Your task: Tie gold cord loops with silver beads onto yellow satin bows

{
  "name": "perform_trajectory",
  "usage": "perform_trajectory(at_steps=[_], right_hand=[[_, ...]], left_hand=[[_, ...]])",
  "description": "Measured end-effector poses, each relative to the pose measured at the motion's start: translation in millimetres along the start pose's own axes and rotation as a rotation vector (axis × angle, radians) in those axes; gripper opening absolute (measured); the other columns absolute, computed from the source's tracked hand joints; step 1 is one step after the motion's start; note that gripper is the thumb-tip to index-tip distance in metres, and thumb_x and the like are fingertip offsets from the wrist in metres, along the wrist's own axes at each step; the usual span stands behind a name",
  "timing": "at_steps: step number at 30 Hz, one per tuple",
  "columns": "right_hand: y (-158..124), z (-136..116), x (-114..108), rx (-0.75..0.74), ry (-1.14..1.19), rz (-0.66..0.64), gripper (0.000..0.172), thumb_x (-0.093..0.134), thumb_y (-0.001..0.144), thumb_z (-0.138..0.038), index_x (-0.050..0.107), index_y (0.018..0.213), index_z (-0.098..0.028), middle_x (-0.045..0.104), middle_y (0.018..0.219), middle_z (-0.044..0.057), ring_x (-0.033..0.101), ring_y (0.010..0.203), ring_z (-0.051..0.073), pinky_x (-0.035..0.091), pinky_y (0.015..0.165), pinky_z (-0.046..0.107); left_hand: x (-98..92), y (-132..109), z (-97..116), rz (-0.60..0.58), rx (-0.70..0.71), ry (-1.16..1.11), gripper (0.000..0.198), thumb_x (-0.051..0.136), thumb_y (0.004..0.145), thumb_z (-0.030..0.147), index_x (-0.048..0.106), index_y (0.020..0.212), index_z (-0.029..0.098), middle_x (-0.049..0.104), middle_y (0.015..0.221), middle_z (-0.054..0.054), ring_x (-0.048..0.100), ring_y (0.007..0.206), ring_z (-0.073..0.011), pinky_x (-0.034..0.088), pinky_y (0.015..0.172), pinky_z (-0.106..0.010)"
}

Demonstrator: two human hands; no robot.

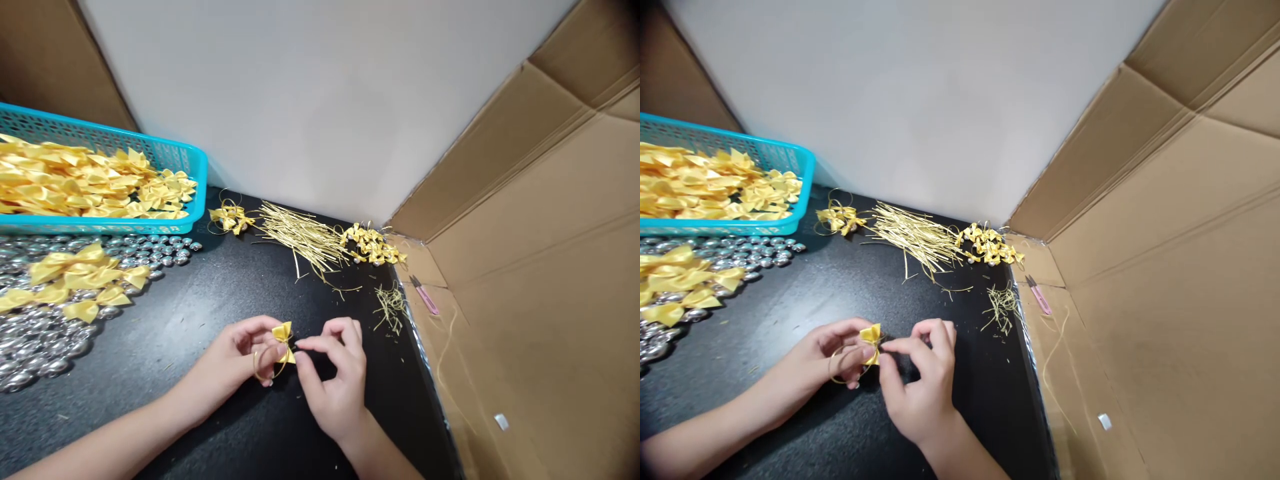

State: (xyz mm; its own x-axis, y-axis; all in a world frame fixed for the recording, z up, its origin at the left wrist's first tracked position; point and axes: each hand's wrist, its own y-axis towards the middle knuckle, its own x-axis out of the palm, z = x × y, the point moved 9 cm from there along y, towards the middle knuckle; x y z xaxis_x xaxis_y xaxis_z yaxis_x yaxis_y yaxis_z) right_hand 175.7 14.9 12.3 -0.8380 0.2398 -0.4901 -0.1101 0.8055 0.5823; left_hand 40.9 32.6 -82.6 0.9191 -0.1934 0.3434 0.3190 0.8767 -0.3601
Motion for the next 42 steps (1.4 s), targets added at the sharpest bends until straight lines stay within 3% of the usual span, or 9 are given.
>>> perform_trajectory(at_steps=[5, 11, 16, 20, 25, 29, 34, 42], right_hand=[[-4, -2, 13, 0.009, -0.029, -0.042, 0.006, 0.069, 0.082, -0.016, 0.072, 0.081, -0.021, 0.053, 0.079, 0.003, 0.053, 0.078, 0.019, 0.042, 0.071, 0.035], [-4, 0, 18, 0.032, -0.029, -0.126, 0.009, 0.067, 0.082, -0.014, 0.070, 0.084, -0.022, 0.055, 0.082, 0.002, 0.054, 0.081, 0.019, 0.040, 0.076, 0.035], [-4, 3, 27, 0.058, -0.017, -0.306, 0.014, 0.066, 0.076, -0.012, 0.064, 0.086, -0.020, 0.056, 0.089, 0.003, 0.054, 0.087, 0.020, 0.040, 0.079, 0.036], [-1, 3, 30, 0.036, 0.031, -0.364, 0.011, 0.071, 0.077, -0.013, 0.065, 0.081, -0.021, 0.056, 0.086, 0.001, 0.055, 0.086, 0.018, 0.040, 0.079, 0.035], [3, 1, 23, -0.003, 0.121, -0.268, 0.011, 0.072, 0.081, -0.015, 0.067, 0.075, -0.023, 0.064, 0.079, -0.002, 0.058, 0.080, 0.016, 0.042, 0.077, 0.034], [4, 0, 19, -0.028, 0.158, -0.214, 0.015, 0.067, 0.085, -0.014, 0.066, 0.073, -0.023, 0.067, 0.076, -0.001, 0.060, 0.076, 0.016, 0.044, 0.074, 0.034], [2, -5, 18, -0.105, 0.152, -0.170, 0.015, 0.063, 0.089, -0.015, 0.063, 0.076, -0.022, 0.069, 0.076, -0.001, 0.061, 0.075, 0.016, 0.044, 0.075, 0.035], [-4, -1, 19, -0.058, 0.232, -0.071, 0.016, 0.059, 0.092, -0.015, 0.062, 0.078, -0.022, 0.069, 0.075, 0.001, 0.063, 0.075, 0.017, 0.049, 0.071, 0.033]], left_hand=[[1.2, -2, 6, 0.015, 0.098, 0.101, 0.026, 0.085, 0.063, 0.030, 0.071, 0.080, 0.016, 0.058, 0.057, 0.003, 0.046, 0.051, -0.0097, 0.038, 0.048, -0.019], [-2.6, -5, 12, 0.037, 0.179, 0.244, 0.019, 0.080, 0.069, 0.031, 0.075, 0.082, 0.017, 0.063, 0.064, -0.001, 0.051, 0.059, -0.0141, 0.043, 0.055, -0.021], [-1.0, -6, 12, -0.010, 0.143, 0.253, 0.020, 0.080, 0.069, 0.032, 0.076, 0.082, 0.017, 0.066, 0.068, -0.002, 0.054, 0.063, -0.0156, 0.045, 0.058, -0.022], [-0.4, -5, 8, -0.067, 0.077, 0.244, 0.017, 0.080, 0.070, 0.032, 0.077, 0.079, 0.018, 0.064, 0.062, 0.000, 0.052, 0.057, -0.0128, 0.042, 0.055, -0.020], [5.4, -3, 4, -0.174, 0.015, 0.211, 0.019, 0.074, 0.076, 0.038, 0.077, 0.078, 0.019, 0.063, 0.056, 0.000, 0.055, 0.049, -0.0139, 0.046, 0.052, -0.023], [10.6, -2, 3, -0.220, -0.023, 0.164, 0.025, 0.073, 0.078, 0.043, 0.077, 0.080, 0.018, 0.070, 0.062, -0.003, 0.063, 0.053, -0.0155, 0.051, 0.054, -0.024], [8.9, -3, 6, -0.153, 0.039, 0.170, 0.027, 0.073, 0.079, 0.044, 0.074, 0.076, 0.018, 0.071, 0.062, -0.003, 0.060, 0.054, -0.0141, 0.049, 0.053, -0.021], [7.6, -8, 19, -0.016, 0.180, 0.211, 0.024, 0.075, 0.077, 0.041, 0.072, 0.072, 0.018, 0.063, 0.057, 0.001, 0.054, 0.053, -0.0133, 0.044, 0.053, -0.021]])
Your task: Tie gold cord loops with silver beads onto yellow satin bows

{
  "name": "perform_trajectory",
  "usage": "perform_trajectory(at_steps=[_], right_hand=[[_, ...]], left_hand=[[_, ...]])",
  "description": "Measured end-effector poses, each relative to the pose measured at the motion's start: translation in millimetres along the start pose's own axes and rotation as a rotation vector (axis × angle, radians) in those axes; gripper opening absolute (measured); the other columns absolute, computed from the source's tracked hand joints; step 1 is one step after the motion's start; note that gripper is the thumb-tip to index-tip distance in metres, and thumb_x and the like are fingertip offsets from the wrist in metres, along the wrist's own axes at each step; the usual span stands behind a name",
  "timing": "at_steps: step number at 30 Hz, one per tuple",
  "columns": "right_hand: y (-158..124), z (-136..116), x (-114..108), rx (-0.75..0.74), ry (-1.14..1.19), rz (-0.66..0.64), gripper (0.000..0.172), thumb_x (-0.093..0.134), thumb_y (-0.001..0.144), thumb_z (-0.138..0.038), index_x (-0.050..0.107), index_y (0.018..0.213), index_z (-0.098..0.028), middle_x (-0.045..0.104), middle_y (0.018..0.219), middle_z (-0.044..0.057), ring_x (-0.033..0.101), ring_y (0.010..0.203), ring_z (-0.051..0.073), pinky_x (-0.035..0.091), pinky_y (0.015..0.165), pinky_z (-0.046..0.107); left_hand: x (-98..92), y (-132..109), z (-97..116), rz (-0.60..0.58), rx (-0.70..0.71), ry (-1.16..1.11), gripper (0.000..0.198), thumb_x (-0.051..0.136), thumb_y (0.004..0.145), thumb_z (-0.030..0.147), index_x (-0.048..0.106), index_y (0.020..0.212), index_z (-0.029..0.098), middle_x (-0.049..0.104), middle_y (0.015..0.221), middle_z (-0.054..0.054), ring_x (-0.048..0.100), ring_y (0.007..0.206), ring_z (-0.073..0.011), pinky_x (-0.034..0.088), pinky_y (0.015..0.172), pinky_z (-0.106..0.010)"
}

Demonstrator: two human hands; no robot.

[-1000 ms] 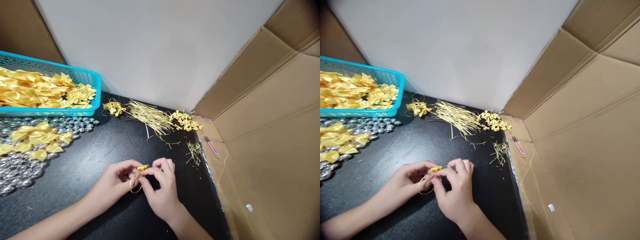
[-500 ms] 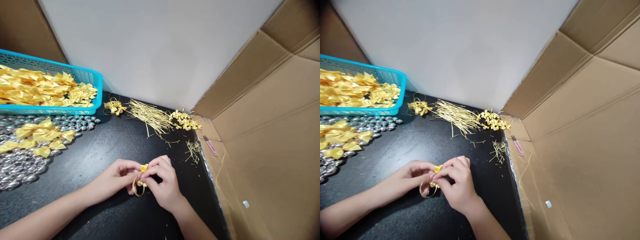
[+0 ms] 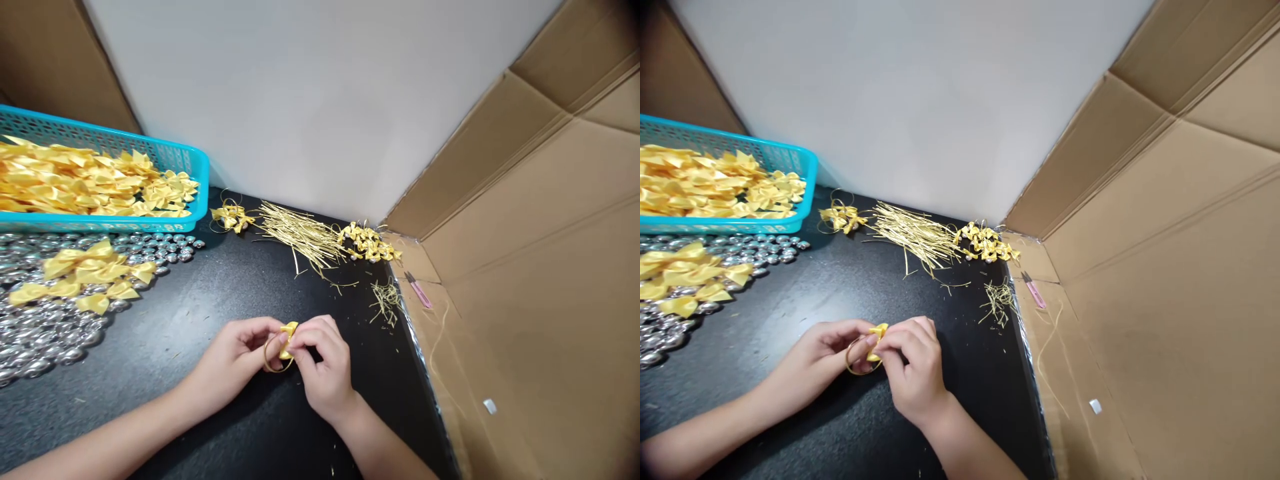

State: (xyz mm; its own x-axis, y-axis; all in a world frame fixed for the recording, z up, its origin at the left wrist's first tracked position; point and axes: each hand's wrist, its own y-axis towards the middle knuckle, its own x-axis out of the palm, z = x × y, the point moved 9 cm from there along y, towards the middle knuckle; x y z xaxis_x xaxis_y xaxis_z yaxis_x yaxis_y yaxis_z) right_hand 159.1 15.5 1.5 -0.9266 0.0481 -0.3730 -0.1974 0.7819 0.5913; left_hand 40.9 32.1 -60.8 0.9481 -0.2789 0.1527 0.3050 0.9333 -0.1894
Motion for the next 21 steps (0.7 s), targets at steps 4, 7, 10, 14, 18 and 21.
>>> perform_trajectory(at_steps=[4, 7, 10, 14, 18, 21], right_hand=[[-3, -3, 0, -0.025, 0.028, 0.029, 0.016, 0.059, 0.091, -0.011, 0.062, 0.080, -0.022, 0.069, 0.077, 0.001, 0.063, 0.075, 0.016, 0.050, 0.072, 0.032], [-5, 0, -1, -0.015, 0.098, 0.040, 0.015, 0.058, 0.090, -0.009, 0.062, 0.082, -0.021, 0.068, 0.077, 0.002, 0.063, 0.076, 0.016, 0.052, 0.071, 0.031], [-5, 4, -1, 0.013, 0.152, 0.032, 0.014, 0.061, 0.088, -0.008, 0.062, 0.081, -0.021, 0.068, 0.078, 0.002, 0.065, 0.076, 0.016, 0.053, 0.071, 0.030], [-4, 7, 1, 0.045, 0.184, 0.019, 0.014, 0.065, 0.085, -0.007, 0.063, 0.080, -0.020, 0.073, 0.083, 0.004, 0.068, 0.081, 0.017, 0.055, 0.075, 0.031], [-4, 6, -1, 0.032, 0.205, 0.050, 0.016, 0.064, 0.086, -0.006, 0.065, 0.083, -0.021, 0.076, 0.082, 0.004, 0.069, 0.079, 0.017, 0.056, 0.075, 0.031], [-4, 8, -3, 0.043, 0.202, 0.083, 0.016, 0.066, 0.085, -0.006, 0.067, 0.084, -0.021, 0.076, 0.080, 0.003, 0.071, 0.077, 0.017, 0.057, 0.074, 0.031]], left_hand=[[-3.7, 2, -2, 0.040, 0.019, 0.027, 0.023, 0.073, 0.077, 0.041, 0.071, 0.074, 0.018, 0.063, 0.057, 0.002, 0.055, 0.054, -0.0134, 0.044, 0.053, -0.020], [-3.3, 3, -6, 0.028, 0.013, 0.042, 0.025, 0.070, 0.080, 0.042, 0.069, 0.075, 0.017, 0.063, 0.058, 0.001, 0.056, 0.054, -0.0137, 0.044, 0.053, -0.021], [-2.6, 4, -7, 0.013, 0.000, 0.051, 0.030, 0.065, 0.083, 0.045, 0.067, 0.072, 0.017, 0.065, 0.059, 0.001, 0.057, 0.055, -0.0140, 0.046, 0.055, -0.022], [0.1, 4, -7, -0.024, -0.019, 0.015, 0.032, 0.066, 0.081, 0.048, 0.067, 0.077, 0.016, 0.066, 0.060, 0.001, 0.057, 0.056, -0.0132, 0.046, 0.057, -0.022], [3.7, 6, -14, -0.070, -0.089, -0.078, 0.041, 0.076, 0.070, 0.053, 0.066, 0.083, 0.015, 0.068, 0.060, -0.001, 0.059, 0.057, -0.0142, 0.046, 0.056, -0.023], [4.6, 8, -19, -0.073, -0.140, -0.143, 0.047, 0.083, 0.062, 0.052, 0.065, 0.083, 0.015, 0.068, 0.060, 0.000, 0.059, 0.057, -0.0134, 0.045, 0.055, -0.022]])
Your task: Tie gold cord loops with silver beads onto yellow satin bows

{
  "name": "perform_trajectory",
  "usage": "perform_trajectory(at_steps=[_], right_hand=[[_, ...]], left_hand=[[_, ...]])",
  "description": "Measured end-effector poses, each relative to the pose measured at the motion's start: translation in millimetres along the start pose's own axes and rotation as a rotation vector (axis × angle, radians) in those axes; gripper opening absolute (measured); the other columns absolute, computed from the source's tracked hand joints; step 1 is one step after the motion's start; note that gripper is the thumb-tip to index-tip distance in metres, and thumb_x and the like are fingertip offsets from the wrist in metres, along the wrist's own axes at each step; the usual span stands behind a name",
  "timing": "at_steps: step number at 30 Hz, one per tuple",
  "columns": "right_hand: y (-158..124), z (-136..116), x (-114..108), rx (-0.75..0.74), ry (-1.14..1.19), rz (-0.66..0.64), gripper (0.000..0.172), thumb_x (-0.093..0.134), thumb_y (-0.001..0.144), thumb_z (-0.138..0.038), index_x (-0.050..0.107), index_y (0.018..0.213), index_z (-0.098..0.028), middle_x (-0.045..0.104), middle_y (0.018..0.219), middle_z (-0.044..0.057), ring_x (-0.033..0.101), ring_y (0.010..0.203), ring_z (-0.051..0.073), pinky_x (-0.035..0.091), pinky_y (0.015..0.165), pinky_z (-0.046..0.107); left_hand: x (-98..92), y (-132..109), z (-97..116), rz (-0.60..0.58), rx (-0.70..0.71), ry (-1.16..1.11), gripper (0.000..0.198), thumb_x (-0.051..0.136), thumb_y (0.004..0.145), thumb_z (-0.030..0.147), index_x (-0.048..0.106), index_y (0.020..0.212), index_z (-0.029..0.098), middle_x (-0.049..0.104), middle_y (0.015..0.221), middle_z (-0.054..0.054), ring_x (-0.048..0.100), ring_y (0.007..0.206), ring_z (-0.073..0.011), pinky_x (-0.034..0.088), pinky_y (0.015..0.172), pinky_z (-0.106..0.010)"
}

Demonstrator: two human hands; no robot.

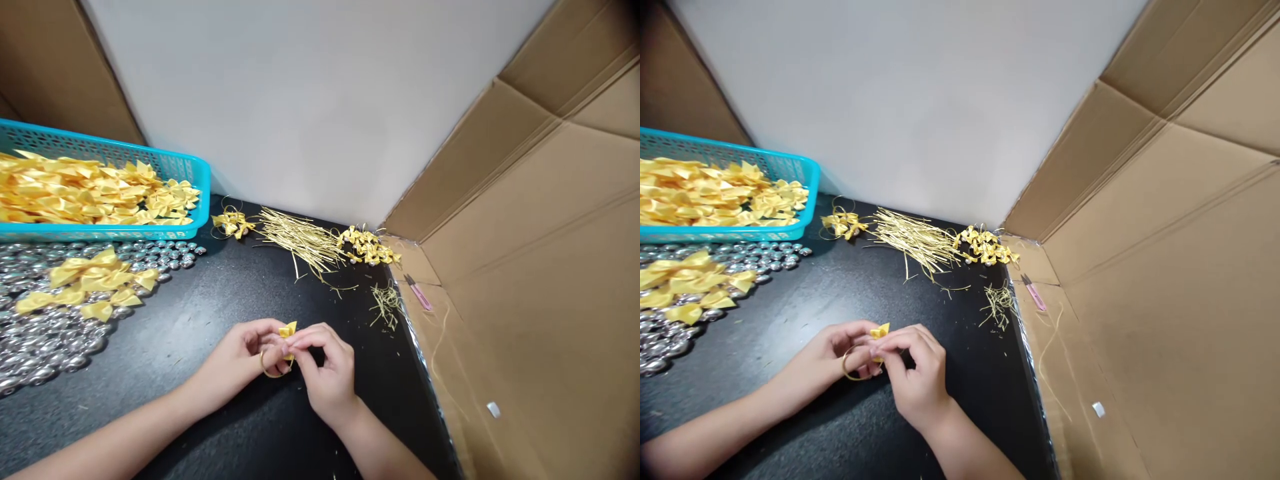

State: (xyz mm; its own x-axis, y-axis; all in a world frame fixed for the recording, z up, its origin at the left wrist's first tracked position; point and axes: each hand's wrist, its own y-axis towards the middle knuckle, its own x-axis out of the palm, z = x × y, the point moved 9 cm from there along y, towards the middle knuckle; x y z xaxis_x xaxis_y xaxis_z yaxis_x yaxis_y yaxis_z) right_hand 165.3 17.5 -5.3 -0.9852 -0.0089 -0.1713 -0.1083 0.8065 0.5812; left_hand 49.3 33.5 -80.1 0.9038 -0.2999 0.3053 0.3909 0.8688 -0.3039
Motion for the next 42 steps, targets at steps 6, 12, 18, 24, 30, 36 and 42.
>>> perform_trajectory(at_steps=[6, 12, 18, 24, 30, 36, 42], right_hand=[[2, 13, -3, 0.161, 0.082, 0.059, 0.017, 0.073, 0.078, -0.005, 0.076, 0.081, -0.022, 0.077, 0.076, 0.003, 0.072, 0.072, 0.016, 0.058, 0.071, 0.026], [1, 21, -5, 0.247, 0.214, 0.094, 0.023, 0.075, 0.074, -0.003, 0.080, 0.078, -0.025, 0.077, 0.074, 0.002, 0.072, 0.071, 0.014, 0.058, 0.068, 0.022], [2, 17, -8, 0.209, 0.137, 0.103, 0.021, 0.074, 0.075, -0.004, 0.079, 0.079, -0.024, 0.076, 0.074, 0.002, 0.072, 0.070, 0.015, 0.058, 0.067, 0.024], [1, 7, -10, 0.105, 0.017, 0.098, 0.019, 0.070, 0.079, -0.004, 0.076, 0.082, -0.022, 0.074, 0.076, 0.003, 0.071, 0.071, 0.016, 0.058, 0.066, 0.026], [0, -9, -7, -0.053, -0.061, 0.054, 0.023, 0.066, 0.083, -0.002, 0.074, 0.090, -0.022, 0.075, 0.081, 0.004, 0.072, 0.074, 0.016, 0.060, 0.068, 0.027], [-1, -12, -6, -0.087, -0.085, 0.038, 0.023, 0.065, 0.084, -0.002, 0.073, 0.090, -0.023, 0.075, 0.082, 0.004, 0.074, 0.077, 0.018, 0.061, 0.070, 0.029], [-3, -16, -5, -0.097, -0.062, 0.013, 0.023, 0.066, 0.083, -0.003, 0.072, 0.091, -0.024, 0.075, 0.082, 0.005, 0.073, 0.075, 0.018, 0.062, 0.068, 0.029]], left_hand=[[0.3, 0, 2, 0.018, -0.004, -0.040, 0.043, 0.086, 0.060, 0.047, 0.065, 0.078, 0.014, 0.063, 0.055, 0.003, 0.054, 0.051, -0.0093, 0.042, 0.052, -0.019], [-4.4, 1, -1, 0.051, -0.013, -0.059, 0.043, 0.085, 0.061, 0.047, 0.066, 0.079, 0.013, 0.063, 0.057, 0.003, 0.052, 0.050, -0.0079, 0.041, 0.051, -0.018], [-5.3, -2, 2, 0.075, -0.033, -0.011, 0.036, 0.083, 0.063, 0.044, 0.066, 0.074, 0.014, 0.064, 0.057, 0.003, 0.056, 0.052, -0.0095, 0.044, 0.052, -0.018], [-7.3, -2, -2, 0.073, -0.020, -0.008, 0.033, 0.078, 0.068, 0.045, 0.070, 0.078, 0.014, 0.064, 0.057, 0.003, 0.058, 0.052, -0.0103, 0.047, 0.053, -0.019], [-8.2, 1, -6, 0.077, -0.017, 0.007, 0.030, 0.077, 0.067, 0.042, 0.069, 0.076, 0.014, 0.065, 0.056, 0.002, 0.059, 0.050, -0.0109, 0.046, 0.051, -0.020], [-12.3, 0, -4, 0.133, -0.023, 0.036, 0.027, 0.075, 0.066, 0.039, 0.069, 0.074, 0.014, 0.066, 0.056, 0.001, 0.060, 0.050, -0.0130, 0.047, 0.051, -0.022], [-12.9, 0, -3, 0.154, -0.036, 0.009, 0.029, 0.077, 0.063, 0.039, 0.068, 0.073, 0.014, 0.066, 0.055, 0.001, 0.060, 0.049, -0.0124, 0.046, 0.051, -0.022]])
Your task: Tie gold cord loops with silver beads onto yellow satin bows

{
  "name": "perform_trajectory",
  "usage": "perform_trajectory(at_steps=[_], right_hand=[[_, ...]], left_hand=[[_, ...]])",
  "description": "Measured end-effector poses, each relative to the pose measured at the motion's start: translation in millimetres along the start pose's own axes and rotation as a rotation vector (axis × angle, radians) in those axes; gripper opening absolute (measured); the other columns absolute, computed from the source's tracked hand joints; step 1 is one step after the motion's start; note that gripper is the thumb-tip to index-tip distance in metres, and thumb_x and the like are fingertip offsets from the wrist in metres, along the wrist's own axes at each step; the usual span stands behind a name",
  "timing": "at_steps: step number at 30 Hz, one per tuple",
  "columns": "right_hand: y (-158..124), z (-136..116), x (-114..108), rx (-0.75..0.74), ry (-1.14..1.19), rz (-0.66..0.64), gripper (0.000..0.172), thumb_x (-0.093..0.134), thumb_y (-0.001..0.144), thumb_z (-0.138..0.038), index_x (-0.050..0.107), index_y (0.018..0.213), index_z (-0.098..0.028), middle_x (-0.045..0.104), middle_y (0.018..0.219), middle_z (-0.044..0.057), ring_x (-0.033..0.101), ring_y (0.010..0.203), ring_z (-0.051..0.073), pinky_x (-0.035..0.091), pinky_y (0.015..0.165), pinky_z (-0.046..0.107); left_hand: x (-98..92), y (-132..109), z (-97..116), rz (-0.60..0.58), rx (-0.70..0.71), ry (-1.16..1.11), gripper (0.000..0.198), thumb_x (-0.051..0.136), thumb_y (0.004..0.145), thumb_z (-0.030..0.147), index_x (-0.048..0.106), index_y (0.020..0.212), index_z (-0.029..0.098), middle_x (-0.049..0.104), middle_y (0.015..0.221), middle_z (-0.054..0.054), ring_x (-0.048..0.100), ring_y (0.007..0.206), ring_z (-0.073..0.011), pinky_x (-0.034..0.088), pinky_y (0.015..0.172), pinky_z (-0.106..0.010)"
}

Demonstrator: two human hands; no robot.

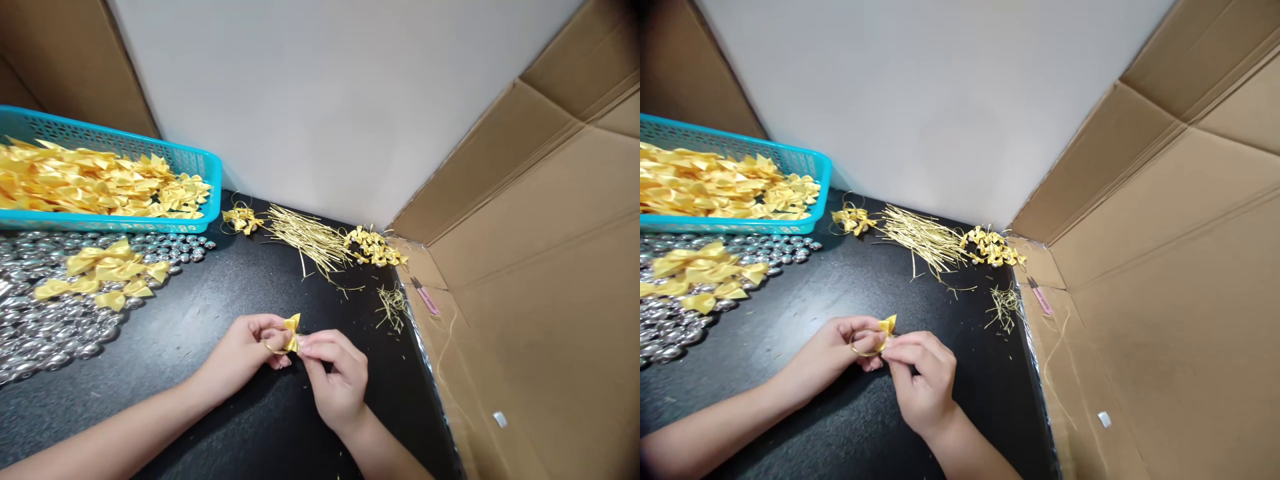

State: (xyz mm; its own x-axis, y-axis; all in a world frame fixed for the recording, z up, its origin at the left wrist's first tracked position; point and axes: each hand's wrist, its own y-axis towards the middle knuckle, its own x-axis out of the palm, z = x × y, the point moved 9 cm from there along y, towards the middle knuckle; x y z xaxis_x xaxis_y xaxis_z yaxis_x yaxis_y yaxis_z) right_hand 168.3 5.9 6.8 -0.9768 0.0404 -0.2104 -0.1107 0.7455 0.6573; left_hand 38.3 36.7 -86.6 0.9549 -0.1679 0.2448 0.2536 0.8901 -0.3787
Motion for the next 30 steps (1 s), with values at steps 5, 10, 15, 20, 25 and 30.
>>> perform_trajectory(at_steps=[5, 10, 15, 20, 25, 30], right_hand=[[3, -6, 2, -0.055, -0.007, -0.031, 0.025, 0.064, 0.082, 0.000, 0.071, 0.091, -0.022, 0.075, 0.080, 0.006, 0.072, 0.072, 0.018, 0.061, 0.066, 0.029], [3, -5, 3, -0.048, -0.035, -0.039, 0.024, 0.063, 0.082, -0.001, 0.070, 0.092, -0.022, 0.075, 0.079, 0.005, 0.071, 0.071, 0.017, 0.060, 0.065, 0.028], [3, -5, 3, -0.039, -0.066, -0.033, 0.022, 0.063, 0.083, -0.002, 0.069, 0.091, -0.022, 0.074, 0.078, 0.005, 0.072, 0.070, 0.017, 0.061, 0.065, 0.029], [3, -8, 6, -0.077, -0.087, -0.084, 0.021, 0.063, 0.084, -0.003, 0.069, 0.092, -0.022, 0.075, 0.079, 0.005, 0.072, 0.072, 0.017, 0.060, 0.066, 0.029], [0, -9, 9, -0.096, -0.094, -0.123, 0.023, 0.061, 0.085, -0.003, 0.068, 0.093, -0.023, 0.075, 0.082, 0.006, 0.073, 0.074, 0.017, 0.059, 0.067, 0.029], [0, -15, 12, -0.125, -0.052, -0.157, 0.023, 0.060, 0.086, -0.003, 0.067, 0.094, -0.023, 0.075, 0.081, 0.006, 0.073, 0.074, 0.017, 0.058, 0.066, 0.029]], left_hand=[[0.1, -1, 2, 0.014, -0.011, -0.023, 0.027, 0.077, 0.063, 0.039, 0.064, 0.068, 0.015, 0.063, 0.052, 0.003, 0.056, 0.046, -0.0108, 0.044, 0.049, -0.021], [1.7, -2, 5, -0.032, -0.002, -0.042, 0.026, 0.074, 0.069, 0.039, 0.064, 0.069, 0.015, 0.065, 0.055, 0.002, 0.057, 0.051, -0.0107, 0.045, 0.052, -0.020], [2.6, -2, 4, -0.063, -0.002, -0.020, 0.029, 0.075, 0.068, 0.041, 0.065, 0.075, 0.015, 0.065, 0.056, 0.002, 0.056, 0.050, -0.0109, 0.044, 0.050, -0.020], [2.0, -2, 7, -0.032, 0.010, 0.033, 0.032, 0.076, 0.068, 0.044, 0.064, 0.077, 0.015, 0.057, 0.051, 0.005, 0.049, 0.047, -0.0095, 0.036, 0.044, -0.018], [-3.2, -2, 9, 0.018, 0.051, 0.047, 0.035, 0.075, 0.069, 0.048, 0.064, 0.075, 0.015, 0.054, 0.053, 0.006, 0.044, 0.045, -0.0077, 0.032, 0.042, -0.017], [-8.2, 0, 9, 0.075, 0.052, 0.036, 0.037, 0.076, 0.066, 0.049, 0.064, 0.074, 0.015, 0.051, 0.050, 0.007, 0.042, 0.044, -0.0079, 0.031, 0.041, -0.018]])
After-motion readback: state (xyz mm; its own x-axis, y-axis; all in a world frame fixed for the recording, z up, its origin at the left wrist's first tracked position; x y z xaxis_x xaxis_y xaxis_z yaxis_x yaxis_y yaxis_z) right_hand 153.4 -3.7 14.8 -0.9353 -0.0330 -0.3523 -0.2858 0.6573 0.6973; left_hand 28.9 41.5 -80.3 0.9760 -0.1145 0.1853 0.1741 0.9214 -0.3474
